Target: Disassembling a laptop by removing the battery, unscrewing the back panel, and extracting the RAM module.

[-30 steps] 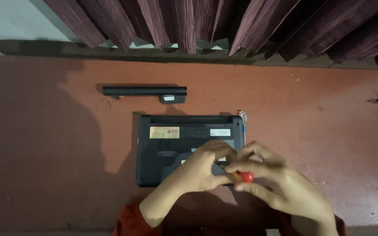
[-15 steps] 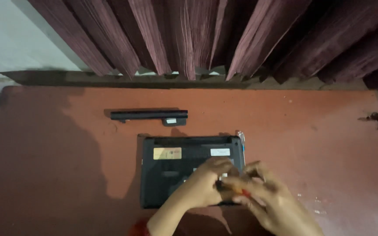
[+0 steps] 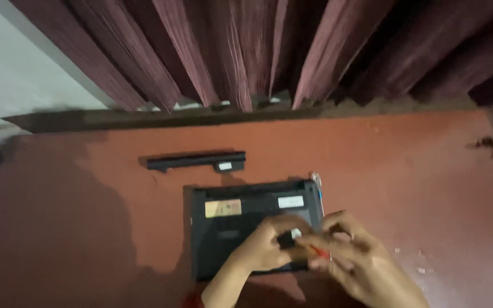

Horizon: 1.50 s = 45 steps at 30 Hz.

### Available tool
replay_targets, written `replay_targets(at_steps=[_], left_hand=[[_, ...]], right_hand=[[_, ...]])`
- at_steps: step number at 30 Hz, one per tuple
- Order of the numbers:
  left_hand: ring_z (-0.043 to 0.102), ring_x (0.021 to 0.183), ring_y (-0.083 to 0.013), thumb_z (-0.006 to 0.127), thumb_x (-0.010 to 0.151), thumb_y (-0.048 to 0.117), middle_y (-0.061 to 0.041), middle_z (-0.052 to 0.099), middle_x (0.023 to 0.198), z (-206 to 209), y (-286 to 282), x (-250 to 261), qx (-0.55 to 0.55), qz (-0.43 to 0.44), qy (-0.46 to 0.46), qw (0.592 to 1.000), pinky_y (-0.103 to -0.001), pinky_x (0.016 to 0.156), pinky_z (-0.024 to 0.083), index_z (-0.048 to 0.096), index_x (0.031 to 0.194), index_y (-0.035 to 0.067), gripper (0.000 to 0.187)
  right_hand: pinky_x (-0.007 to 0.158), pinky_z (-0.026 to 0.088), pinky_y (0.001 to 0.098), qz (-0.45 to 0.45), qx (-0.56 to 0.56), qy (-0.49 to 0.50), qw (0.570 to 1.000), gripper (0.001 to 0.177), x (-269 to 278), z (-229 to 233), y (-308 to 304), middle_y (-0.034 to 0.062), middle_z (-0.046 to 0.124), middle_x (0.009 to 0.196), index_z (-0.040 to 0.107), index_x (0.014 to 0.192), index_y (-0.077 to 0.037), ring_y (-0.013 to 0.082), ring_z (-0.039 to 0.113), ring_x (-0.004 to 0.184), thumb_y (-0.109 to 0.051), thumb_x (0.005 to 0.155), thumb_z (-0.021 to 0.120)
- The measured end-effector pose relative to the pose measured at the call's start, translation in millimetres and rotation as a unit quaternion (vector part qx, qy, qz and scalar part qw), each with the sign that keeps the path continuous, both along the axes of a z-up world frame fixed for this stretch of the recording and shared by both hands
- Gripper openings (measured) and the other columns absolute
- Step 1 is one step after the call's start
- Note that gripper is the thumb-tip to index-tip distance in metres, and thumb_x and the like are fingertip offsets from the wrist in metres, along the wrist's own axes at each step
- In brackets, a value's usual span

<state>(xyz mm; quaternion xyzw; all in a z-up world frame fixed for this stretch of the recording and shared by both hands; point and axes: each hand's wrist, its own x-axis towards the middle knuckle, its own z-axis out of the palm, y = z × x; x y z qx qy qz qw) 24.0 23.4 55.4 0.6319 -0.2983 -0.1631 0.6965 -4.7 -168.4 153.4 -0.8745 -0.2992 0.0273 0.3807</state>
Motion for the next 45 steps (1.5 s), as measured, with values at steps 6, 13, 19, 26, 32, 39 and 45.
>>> replay_targets(at_steps=[6, 13, 19, 26, 32, 39, 45], left_hand=[[0.051, 0.115, -0.0237, 0.051, 0.101, 0.029, -0.006, 0.050, 0.121, -4.8, 9.8, 3.6, -0.010, -0.072, -0.052, 0.996, -0.037, 0.103, 0.040, 0.057, 0.121, 0.008, 0.029], [0.057, 0.101, -0.0191, 0.070, 0.090, 0.014, -0.001, 0.057, 0.107, 7.5, 7.8, 2.3, -0.035, 0.011, -0.091, 0.995, -0.034, 0.091, 0.047, 0.061, 0.105, 0.014, 0.018], [0.060, 0.099, -0.0213, 0.052, 0.100, 0.035, -0.002, 0.064, 0.112, -4.1, 9.1, 1.5, 0.014, -0.041, -0.059, 0.997, -0.036, 0.091, 0.045, 0.060, 0.123, 0.018, 0.030], [0.046, 0.079, -0.0197, 0.070, 0.087, 0.027, -0.004, 0.046, 0.091, -4.3, -10.7, -9.9, -0.013, 0.075, -0.091, 0.993, -0.034, 0.070, 0.037, 0.051, 0.095, 0.008, 0.028], [0.046, 0.067, -0.0180, 0.061, 0.082, 0.051, 0.005, 0.044, 0.073, -36.3, -37.0, -16.2, 0.098, 0.190, -0.135, 0.967, -0.035, 0.079, 0.030, 0.031, 0.075, 0.019, 0.044], [0.044, 0.117, -0.0333, 0.078, 0.065, 0.071, -0.006, 0.053, 0.118, -17.8, 47.3, -49.1, 0.540, 0.195, -0.208, 0.792, -0.060, 0.093, 0.032, 0.059, 0.128, 0.014, 0.087], [0.046, 0.112, -0.0275, 0.073, 0.080, 0.054, 0.000, 0.055, 0.119, -42.1, 74.4, -72.2, 0.408, 0.306, -0.216, 0.833, -0.053, 0.095, 0.028, 0.067, 0.117, 0.021, 0.050]], right_hand=[[0.086, 0.065, 0.0288, -0.003, 0.035, 0.036, 0.999, 0.039, 2.6, 11.8, 5.6, 0.0072, 0.073, 0.114, 0.069, 0.115, -0.008, 0.0199, 0.073, 0.103, 0.002, 0.077, 0.068], [0.081, 0.061, 0.0319, -0.026, 0.073, 0.014, 0.997, 0.038, -6.6, -6.9, 10.0, 0.0080, 0.053, 0.115, 0.071, 0.116, -0.016, 0.0213, 0.061, 0.107, -0.019, 0.079, 0.074], [0.084, 0.061, 0.0304, -0.038, 0.043, 0.032, 0.998, 0.044, -11.1, 2.3, 11.8, 0.0096, 0.069, 0.119, 0.060, 0.126, -0.010, 0.0213, 0.071, 0.103, -0.003, 0.082, 0.064], [0.079, 0.057, 0.0302, -0.106, -0.061, -0.104, 0.987, 0.040, -21.9, -32.5, 10.7, 0.0095, 0.056, 0.111, 0.063, 0.125, -0.019, 0.0192, 0.064, 0.095, -0.024, 0.086, 0.067], [0.081, 0.052, 0.0261, -0.190, -0.076, -0.151, 0.967, 0.034, -35.0, -19.6, 26.4, -0.0009, 0.071, 0.105, 0.065, 0.110, -0.012, 0.0129, 0.069, 0.083, -0.001, 0.079, 0.057], [0.061, 0.056, 0.0254, -0.364, -0.065, 0.042, 0.928, 0.035, -46.9, -46.4, 24.2, -0.0125, 0.078, 0.097, 0.055, 0.115, -0.021, 0.0078, 0.077, 0.080, -0.016, 0.082, 0.064], [0.061, 0.058, 0.0250, -0.394, 0.121, 0.037, 0.910, 0.028, -42.9, -38.5, 46.8, 0.0140, 0.073, 0.099, 0.040, 0.103, -0.001, 0.0174, 0.072, 0.096, 0.001, 0.083, 0.061]])
